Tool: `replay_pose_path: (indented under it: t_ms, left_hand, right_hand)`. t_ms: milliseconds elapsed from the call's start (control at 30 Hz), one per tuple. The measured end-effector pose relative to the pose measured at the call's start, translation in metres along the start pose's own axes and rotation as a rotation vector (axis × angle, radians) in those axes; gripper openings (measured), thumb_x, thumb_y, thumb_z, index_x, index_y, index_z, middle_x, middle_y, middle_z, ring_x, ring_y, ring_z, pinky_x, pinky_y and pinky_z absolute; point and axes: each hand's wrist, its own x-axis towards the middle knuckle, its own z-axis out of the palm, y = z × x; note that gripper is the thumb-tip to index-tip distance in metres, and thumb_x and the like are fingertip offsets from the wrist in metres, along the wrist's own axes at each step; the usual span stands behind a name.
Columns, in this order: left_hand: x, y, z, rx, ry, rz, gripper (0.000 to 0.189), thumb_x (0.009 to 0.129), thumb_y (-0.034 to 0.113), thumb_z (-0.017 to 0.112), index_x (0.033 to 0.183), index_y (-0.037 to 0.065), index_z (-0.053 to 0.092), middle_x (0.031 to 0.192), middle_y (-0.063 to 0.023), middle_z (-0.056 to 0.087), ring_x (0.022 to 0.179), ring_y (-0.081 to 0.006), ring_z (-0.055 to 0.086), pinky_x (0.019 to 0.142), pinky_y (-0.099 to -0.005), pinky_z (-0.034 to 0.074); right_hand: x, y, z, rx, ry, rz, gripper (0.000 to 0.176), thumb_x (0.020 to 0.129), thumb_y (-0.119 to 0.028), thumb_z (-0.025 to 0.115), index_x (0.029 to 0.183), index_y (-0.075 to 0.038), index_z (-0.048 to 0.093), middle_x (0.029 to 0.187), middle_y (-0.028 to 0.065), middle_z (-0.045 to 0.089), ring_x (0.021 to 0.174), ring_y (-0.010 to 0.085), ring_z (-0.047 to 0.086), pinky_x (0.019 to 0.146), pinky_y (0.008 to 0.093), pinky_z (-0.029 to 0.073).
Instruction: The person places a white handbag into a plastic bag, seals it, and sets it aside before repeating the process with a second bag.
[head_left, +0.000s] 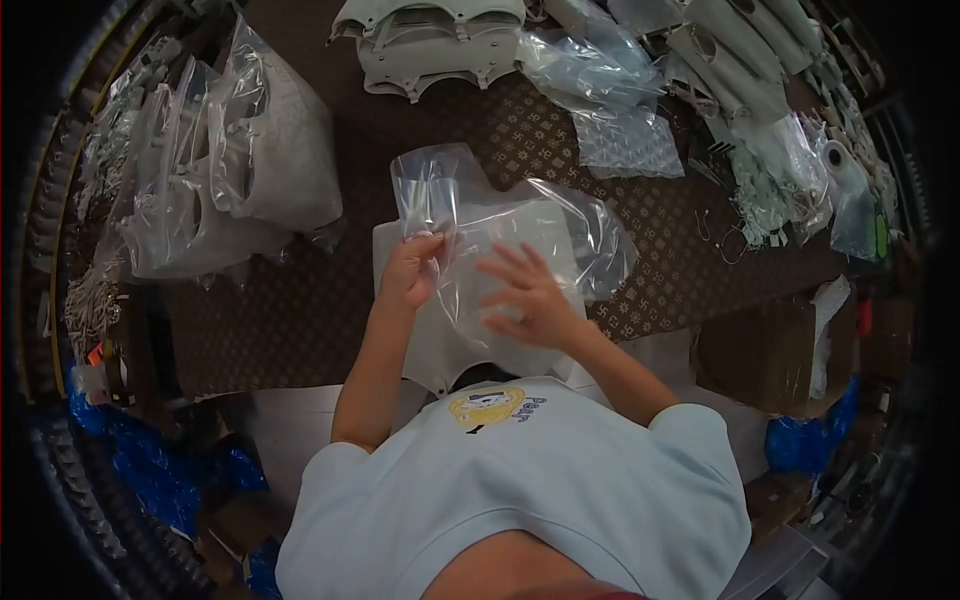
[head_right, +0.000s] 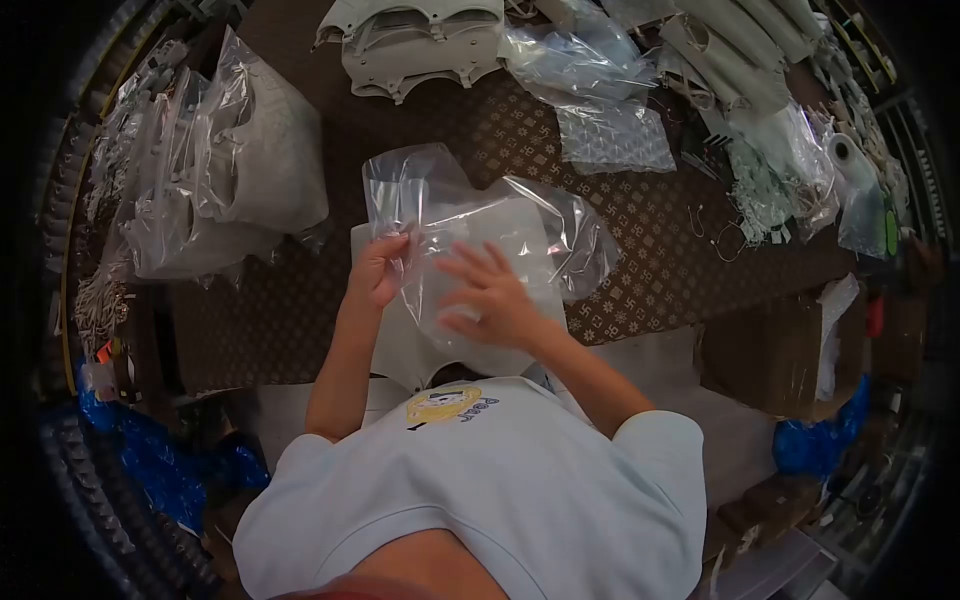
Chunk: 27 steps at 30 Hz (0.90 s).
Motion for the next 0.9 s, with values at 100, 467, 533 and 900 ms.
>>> replay_pose_path:
  t_ms: [100, 467, 533, 900]
  left_hand:
    - [-0.027, 0.01, 0.003, -0.409, -0.04, 0.001, 0.039, 0.08, 0.0, 0.051, 0.118, 0.005, 0.049, 0.099, -0.0136, 0.06, 0.087, -0.0218, 0.061, 0.078, -0.0317, 0.051]
    - [-0.058, -0.027, 0.009, 0.942, -0.056, 0.703, 0.047, 0.091, 0.036, 0.043, 0.128, 0.007, 0.042, 0.118, -0.0099, 0.053, 0.109, -0.0187, 0.049, 0.098, -0.0365, 0.034]
    - [-0.027, -0.073, -0.011, 0.618, -0.135, 0.661, 0.051, 0.091, 0.035, 0.043, 0.132, 0.005, 0.036, 0.126, -0.0092, 0.046, 0.116, -0.0133, 0.041, 0.095, -0.0322, 0.036]
    - [-0.097, 0.007, 0.035, -0.103, -0.434, 0.328, 0.06, 0.089, 0.051, 0.039, 0.123, 0.001, 0.045, 0.1, -0.0079, 0.058, 0.096, -0.0189, 0.054, 0.091, -0.0378, 0.04]
  right_hand:
    - [-0.016, 0.049, -0.03, 0.114, 0.516, 0.572, 0.048, 0.079, -0.031, 0.064, 0.118, -0.009, 0.049, 0.13, 0.0159, 0.043, 0.12, 0.0291, 0.041, 0.101, 0.0434, 0.028]
    - [0.036, 0.013, 0.011, 0.308, -0.102, 0.767, 0.066, 0.075, -0.028, 0.07, 0.129, -0.01, 0.038, 0.099, 0.0157, 0.057, 0.087, 0.0237, 0.058, 0.074, 0.0326, 0.048]
    - [0.033, 0.011, 0.053, 0.488, -0.09, 0.736, 0.059, 0.076, -0.028, 0.068, 0.127, -0.013, 0.042, 0.095, 0.012, 0.06, 0.083, 0.0222, 0.059, 0.072, 0.032, 0.048]
    - [0.082, 0.035, 0.017, 0.0, 0.183, 0.669, 0.017, 0.08, -0.023, 0.063, 0.09, -0.009, 0.063, 0.072, 0.0083, 0.064, 0.065, 0.0198, 0.063, 0.059, 0.0301, 0.047]
